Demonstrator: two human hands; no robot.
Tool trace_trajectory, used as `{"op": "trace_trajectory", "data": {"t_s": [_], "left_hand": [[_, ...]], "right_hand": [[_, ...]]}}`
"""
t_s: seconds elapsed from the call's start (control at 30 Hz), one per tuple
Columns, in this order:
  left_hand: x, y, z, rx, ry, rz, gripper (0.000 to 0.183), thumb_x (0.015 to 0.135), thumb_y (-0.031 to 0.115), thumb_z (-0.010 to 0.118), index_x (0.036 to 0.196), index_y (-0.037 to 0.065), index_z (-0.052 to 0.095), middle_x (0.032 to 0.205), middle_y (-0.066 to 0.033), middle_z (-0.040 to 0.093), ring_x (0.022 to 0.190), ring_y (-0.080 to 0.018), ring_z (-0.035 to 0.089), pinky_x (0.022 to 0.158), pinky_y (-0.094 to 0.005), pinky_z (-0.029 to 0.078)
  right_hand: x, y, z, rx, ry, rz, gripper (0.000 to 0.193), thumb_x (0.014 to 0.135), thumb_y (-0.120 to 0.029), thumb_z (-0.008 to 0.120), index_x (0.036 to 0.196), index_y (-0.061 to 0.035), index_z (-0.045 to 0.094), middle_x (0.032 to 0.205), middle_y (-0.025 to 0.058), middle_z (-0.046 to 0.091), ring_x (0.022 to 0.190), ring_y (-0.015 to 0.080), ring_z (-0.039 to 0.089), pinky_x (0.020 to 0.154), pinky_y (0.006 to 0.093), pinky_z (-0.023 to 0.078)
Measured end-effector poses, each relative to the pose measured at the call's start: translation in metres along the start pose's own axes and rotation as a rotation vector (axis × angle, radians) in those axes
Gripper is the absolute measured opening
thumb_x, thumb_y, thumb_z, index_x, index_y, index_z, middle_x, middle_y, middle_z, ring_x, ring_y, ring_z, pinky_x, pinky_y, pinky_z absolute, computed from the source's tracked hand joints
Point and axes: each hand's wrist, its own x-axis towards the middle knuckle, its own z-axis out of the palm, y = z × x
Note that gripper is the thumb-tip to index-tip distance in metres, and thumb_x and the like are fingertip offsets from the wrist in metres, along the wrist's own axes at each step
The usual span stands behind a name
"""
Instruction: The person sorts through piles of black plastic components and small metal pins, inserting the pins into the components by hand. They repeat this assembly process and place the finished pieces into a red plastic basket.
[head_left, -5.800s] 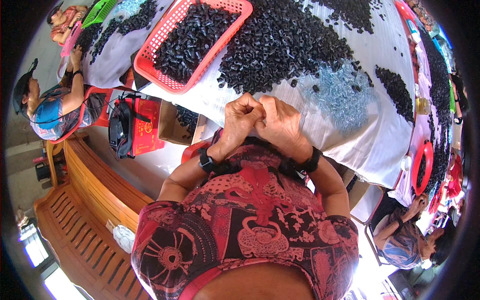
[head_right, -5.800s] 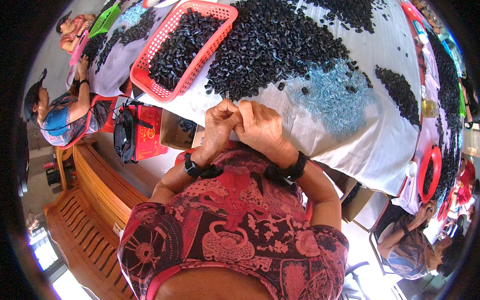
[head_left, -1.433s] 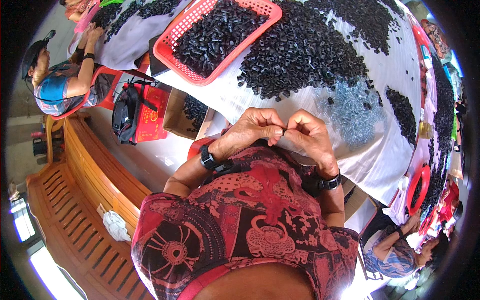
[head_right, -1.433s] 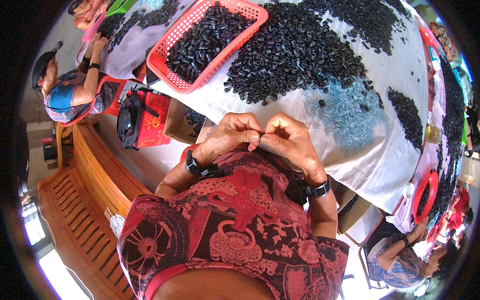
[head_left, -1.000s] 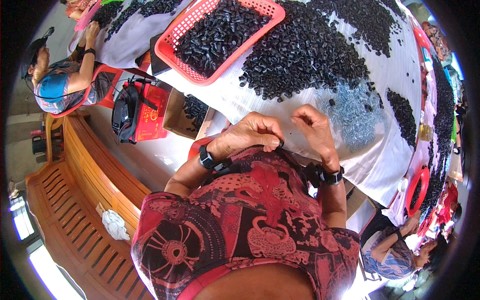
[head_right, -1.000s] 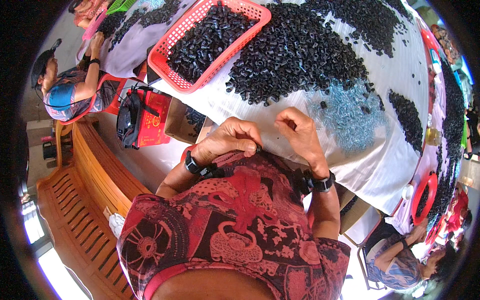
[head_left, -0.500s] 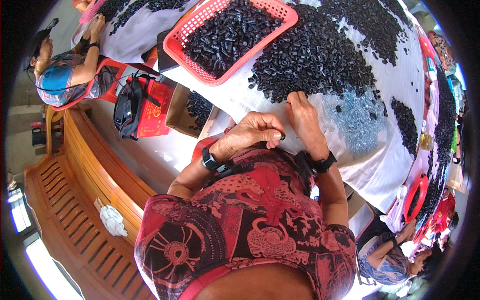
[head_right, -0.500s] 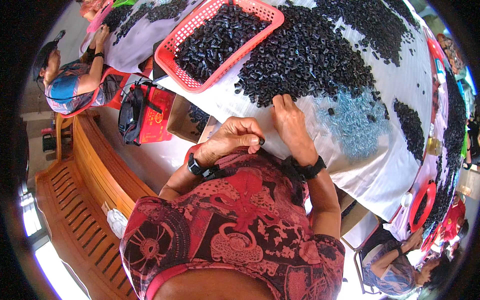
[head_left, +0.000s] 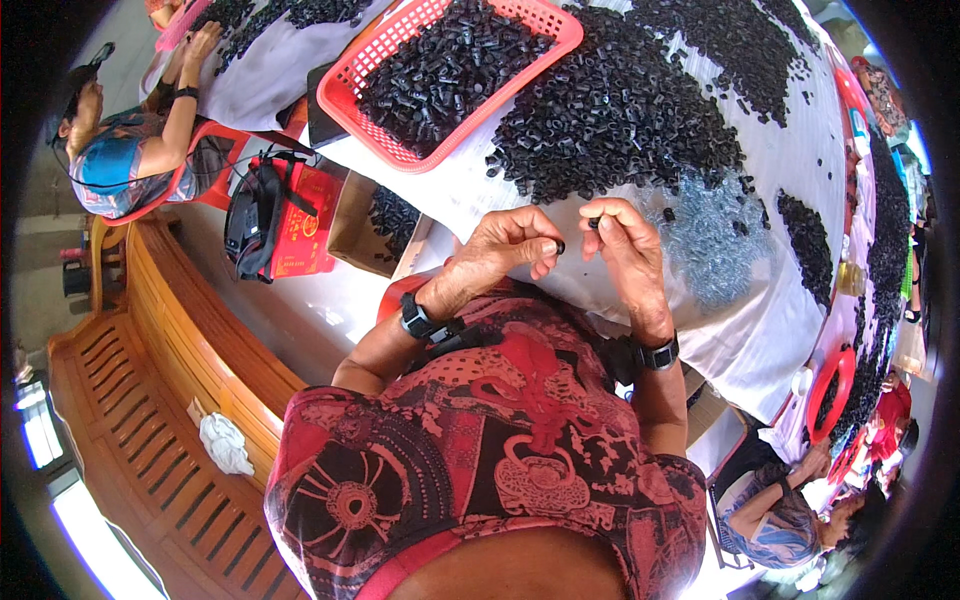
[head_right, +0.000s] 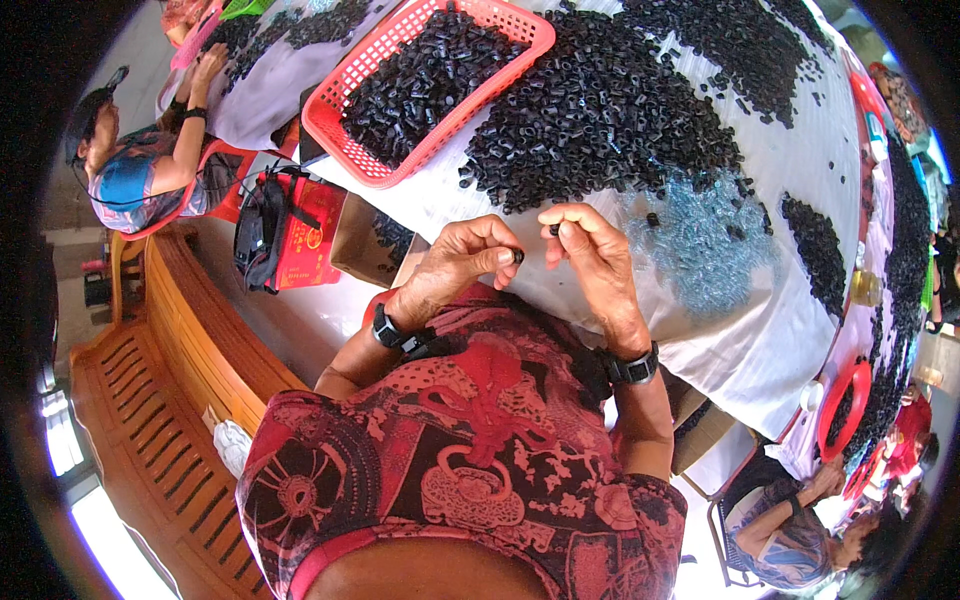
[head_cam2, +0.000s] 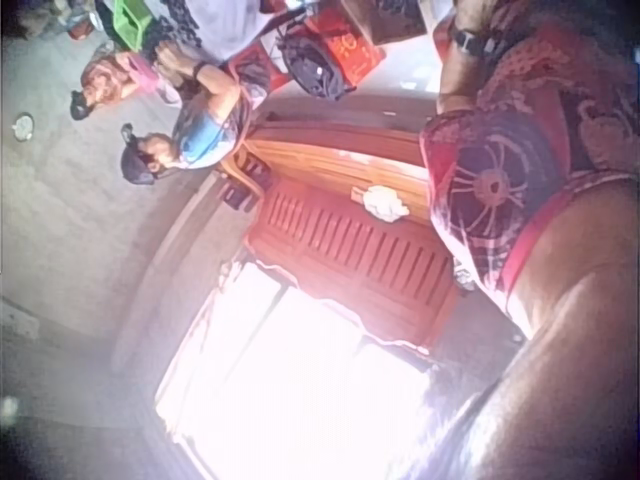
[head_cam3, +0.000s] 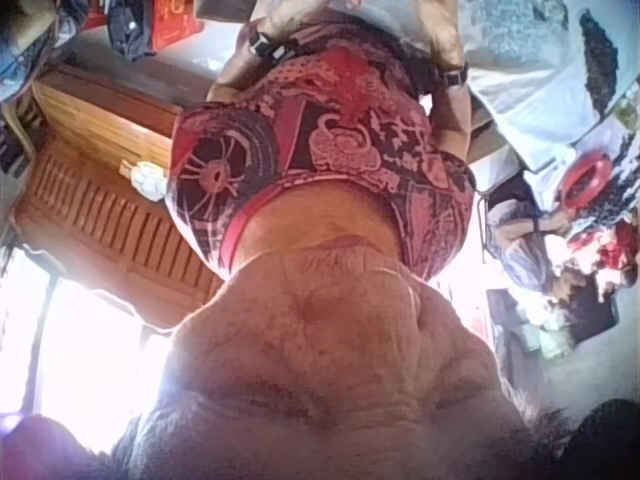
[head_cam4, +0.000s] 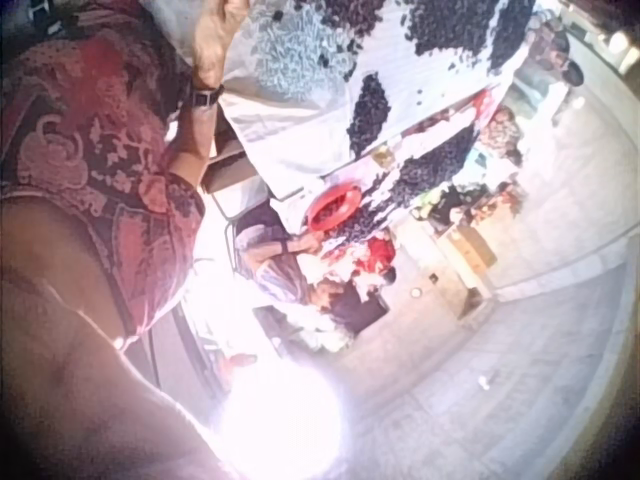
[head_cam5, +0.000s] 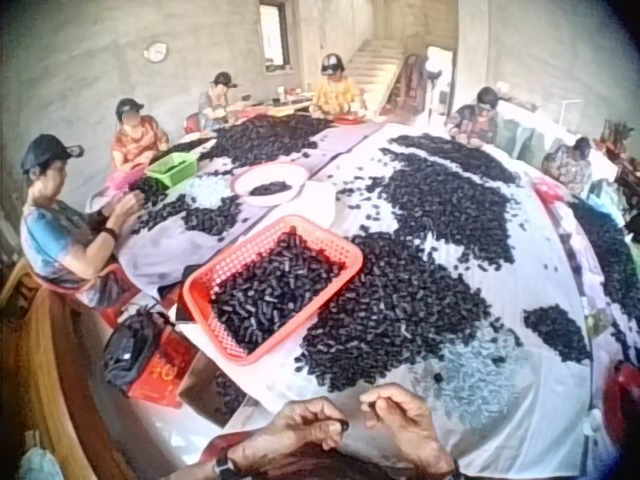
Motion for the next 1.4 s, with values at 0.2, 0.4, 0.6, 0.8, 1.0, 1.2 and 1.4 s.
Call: {"op": "trace_trajectory", "data": {"t_s": [0.2,0.4,0.6,0.8,1.0,1.2,1.4], "left_hand": [[0.001,0.001,0.003,0.010,-0.006,0.017,0.014,0.090,0.013,0.058,0.094,0.000,0.058,0.077,-0.0032,0.060,0.068,-0.0094,0.056,0.061,-0.0234,0.046],[0.003,-0.002,0.005,0.011,-0.002,0.076,0.014,0.091,0.011,0.056,0.098,-0.001,0.058,0.080,-0.0046,0.060,0.070,-0.0105,0.056,0.062,-0.0242,0.046],[0.004,0.002,0.010,0.066,0.027,0.068,0.014,0.091,0.011,0.056,0.099,0.000,0.058,0.081,-0.0038,0.061,0.072,-0.0097,0.057,0.066,-0.0240,0.048],[0.005,0.001,0.014,0.128,0.028,0.100,0.009,0.091,0.008,0.055,0.097,0.002,0.056,0.081,-0.0019,0.061,0.072,-0.0071,0.057,0.066,-0.0221,0.049],[0.005,0.003,0.016,0.174,0.010,0.104,0.008,0.091,0.006,0.054,0.096,0.001,0.056,0.080,-0.0027,0.060,0.071,-0.0073,0.057,0.065,-0.0223,0.048],[0.005,0.000,0.015,0.182,0.013,0.093,0.010,0.090,0.008,0.056,0.096,-0.001,0.057,0.081,-0.0039,0.061,0.072,-0.0090,0.058,0.066,-0.0232,0.049],[0.008,-0.008,0.017,0.249,0.072,0.168,0.005,0.089,0.005,0.058,0.089,0.000,0.057,0.079,-0.0034,0.061,0.070,-0.0082,0.057,0.065,-0.0229,0.049]], "right_hand": [[-0.007,0.000,-0.004,-0.120,-0.014,-0.069,0.015,0.092,-0.011,0.052,0.103,-0.0025,0.059,0.082,0.0019,0.055,0.064,0.0068,0.048,0.060,0.0225,0.043],[-0.011,0.003,0.000,0.023,0.085,-0.058,0.011,0.092,-0.010,0.053,0.099,-0.0017,0.056,0.081,0.0029,0.055,0.062,0.0067,0.049,0.058,0.0212,0.042],[-0.018,-0.004,0.009,-0.167,0.042,-0.048,0.011,0.093,-0.010,0.052,0.100,-0.0027,0.056,0.080,0.0028,0.056,0.060,0.0063,0.050,0.054,0.0203,0.042],[-0.021,-0.011,0.016,-0.233,0.059,-0.027,0.011,0.090,-0.001,0.052,0.100,-0.0030,0.056,0.081,0.0004,0.054,0.063,0.0049,0.049,0.056,0.0203,0.042],[-0.021,-0.009,0.012,-0.289,0.053,0.009,0.013,0.087,0.002,0.053,0.099,-0.0033,0.055,0.081,-0.0019,0.053,0.071,0.0037,0.049,0.063,0.0193,0.042],[-0.024,-0.015,0.017,-0.458,0.042,-0.011,0.009,0.088,0.000,0.053,0.096,-0.0030,0.054,0.079,0.0009,0.054,0.070,0.0067,0.052,0.062,0.0221,0.043],[-0.023,-0.006,0.026,-0.877,0.085,-0.267,0.021,0.084,0.003,0.052,0.104,-0.0037,0.049,0.079,0.0127,0.058,0.067,0.0238,0.061,0.059,0.0320,0.047]]}}
